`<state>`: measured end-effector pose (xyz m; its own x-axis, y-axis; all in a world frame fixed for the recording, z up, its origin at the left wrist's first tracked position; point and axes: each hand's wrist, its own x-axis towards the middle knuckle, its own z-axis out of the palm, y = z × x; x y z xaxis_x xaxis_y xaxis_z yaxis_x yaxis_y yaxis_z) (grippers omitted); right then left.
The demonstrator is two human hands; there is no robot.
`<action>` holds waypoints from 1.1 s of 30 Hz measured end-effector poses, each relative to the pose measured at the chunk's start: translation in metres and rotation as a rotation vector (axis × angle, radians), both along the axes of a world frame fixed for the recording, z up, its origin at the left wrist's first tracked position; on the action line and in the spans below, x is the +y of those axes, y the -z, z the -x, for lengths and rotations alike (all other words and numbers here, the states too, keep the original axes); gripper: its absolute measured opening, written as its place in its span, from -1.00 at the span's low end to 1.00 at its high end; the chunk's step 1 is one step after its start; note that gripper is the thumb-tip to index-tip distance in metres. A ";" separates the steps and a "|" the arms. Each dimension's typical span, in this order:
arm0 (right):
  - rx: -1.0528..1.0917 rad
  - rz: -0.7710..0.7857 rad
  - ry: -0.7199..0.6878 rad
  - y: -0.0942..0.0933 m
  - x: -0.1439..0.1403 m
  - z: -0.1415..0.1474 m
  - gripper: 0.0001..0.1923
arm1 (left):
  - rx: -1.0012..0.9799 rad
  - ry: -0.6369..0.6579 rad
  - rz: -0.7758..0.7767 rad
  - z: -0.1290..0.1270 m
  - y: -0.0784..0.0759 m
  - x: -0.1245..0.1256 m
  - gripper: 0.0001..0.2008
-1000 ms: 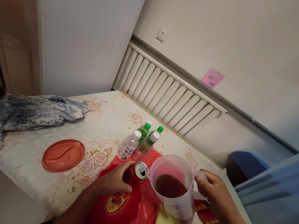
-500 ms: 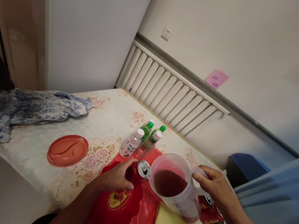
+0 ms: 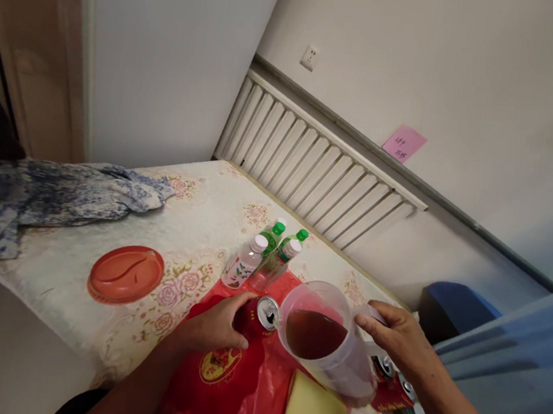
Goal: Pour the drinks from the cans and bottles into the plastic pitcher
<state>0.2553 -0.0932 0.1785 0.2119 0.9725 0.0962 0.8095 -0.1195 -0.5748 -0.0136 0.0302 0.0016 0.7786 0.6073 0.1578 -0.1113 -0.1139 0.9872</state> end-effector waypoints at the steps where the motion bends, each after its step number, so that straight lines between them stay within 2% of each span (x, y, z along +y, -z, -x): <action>1: -0.006 0.001 -0.003 0.000 0.000 0.000 -0.46 | 0.004 -0.004 -0.001 0.000 0.000 0.000 -0.28; 16: -0.032 0.027 -0.016 -0.008 0.003 0.006 -0.47 | 0.046 -0.033 -0.024 0.000 0.001 0.000 -0.26; 33: -0.030 0.046 -0.034 -0.006 0.004 0.000 -0.46 | 0.065 -0.045 -0.042 0.000 -0.002 -0.001 -0.27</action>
<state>0.2548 -0.0890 0.1847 0.1764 0.9826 0.0574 0.8302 -0.1172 -0.5450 -0.0141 0.0291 0.0041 0.7603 0.6357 0.1337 -0.0411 -0.1584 0.9865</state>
